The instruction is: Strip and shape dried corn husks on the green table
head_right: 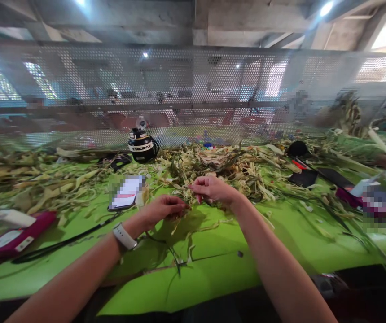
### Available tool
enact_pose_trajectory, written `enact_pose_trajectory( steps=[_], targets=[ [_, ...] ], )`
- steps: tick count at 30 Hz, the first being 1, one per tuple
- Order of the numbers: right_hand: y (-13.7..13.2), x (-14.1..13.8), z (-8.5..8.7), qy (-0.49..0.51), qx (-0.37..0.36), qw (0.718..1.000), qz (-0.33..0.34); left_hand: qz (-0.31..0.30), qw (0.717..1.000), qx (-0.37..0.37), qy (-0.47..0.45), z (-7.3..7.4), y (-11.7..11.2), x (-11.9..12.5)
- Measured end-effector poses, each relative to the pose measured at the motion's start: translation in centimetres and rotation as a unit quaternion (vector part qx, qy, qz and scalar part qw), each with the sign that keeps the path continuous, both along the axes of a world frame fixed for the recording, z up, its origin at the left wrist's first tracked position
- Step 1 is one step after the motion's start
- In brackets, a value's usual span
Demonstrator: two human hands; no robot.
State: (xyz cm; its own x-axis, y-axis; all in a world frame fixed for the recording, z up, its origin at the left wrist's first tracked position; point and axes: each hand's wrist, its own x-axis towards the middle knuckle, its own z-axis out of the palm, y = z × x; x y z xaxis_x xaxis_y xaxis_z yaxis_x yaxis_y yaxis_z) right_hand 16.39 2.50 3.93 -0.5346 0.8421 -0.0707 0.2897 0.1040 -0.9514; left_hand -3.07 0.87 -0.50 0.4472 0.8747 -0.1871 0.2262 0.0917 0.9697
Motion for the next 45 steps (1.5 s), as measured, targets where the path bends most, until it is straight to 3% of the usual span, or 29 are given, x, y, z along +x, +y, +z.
enact_pose_trajectory(
  steps=[5, 10, 13, 17, 20, 22, 26, 28, 30, 32, 33, 34, 39, 45],
  targets=[
    [0.1, -0.6, -0.6, 0.033, -0.026, 0.999, -0.019, -0.058, 0.995, 0.026, 0.077, -0.1, -0.4, 0.3],
    [0.6, -1.5, -1.5, 0.033, -0.012, 0.999, 0.03, -0.109, 0.985, 0.079, 0.112, -0.1, -0.5, 0.2],
    [0.9, -2.1, -2.2, 0.035, -0.011, 0.999, 0.018, -0.143, 0.975, 0.106, 0.13, 0.3, -0.5, 0.1],
    [1.5, -3.1, -3.5, 0.023, 0.014, 1.0, 0.014, -0.124, 0.979, 0.091, 0.133, 0.6, -0.7, 0.4],
    [2.1, -3.6, -4.2, -0.013, 0.1, 0.995, -0.008, -0.074, 0.99, 0.065, 0.102, 0.1, -0.6, 0.7],
    [2.4, -3.4, -4.2, -0.06, 0.199, 0.976, -0.071, -0.05, 0.996, 0.039, 0.068, -0.3, -0.4, 0.7],
    [1.8, -1.7, -2.7, -0.154, 0.365, 0.887, -0.238, -0.032, 0.999, -0.007, 0.009, -0.9, 0.0, 0.5],
    [0.8, -0.8, -1.6, -0.176, 0.342, 0.902, -0.195, -0.03, 1.0, -0.007, -0.007, -1.1, 0.2, 0.5],
    [-0.4, -0.2, -0.7, -0.209, 0.248, 0.945, -0.033, -0.032, 0.999, -0.002, -0.015, -1.2, 0.2, 0.4],
    [-1.3, -0.1, -0.4, -0.236, 0.17, 0.949, 0.124, -0.035, 0.999, -0.001, -0.023, -1.3, 0.3, 0.5],
    [-1.5, -0.1, -0.5, -0.244, 0.156, 0.944, 0.16, -0.035, 0.999, -0.002, -0.028, -1.4, 0.4, 0.5],
    [-1.6, -0.3, -0.7, -0.252, 0.159, 0.94, 0.165, -0.036, 0.999, -0.004, -0.035, -1.4, 0.4, 0.5],
    [-1.2, -1.0, -1.9, -0.281, 0.213, 0.934, 0.05, -0.041, 0.998, -0.005, -0.045, -1.6, 0.5, 0.4],
    [-1.1, -1.2, -1.8, -0.26, 0.18, 0.944, 0.093, -0.049, 0.998, 0.023, -0.023, -1.4, 0.4, 0.4]
  ],
)
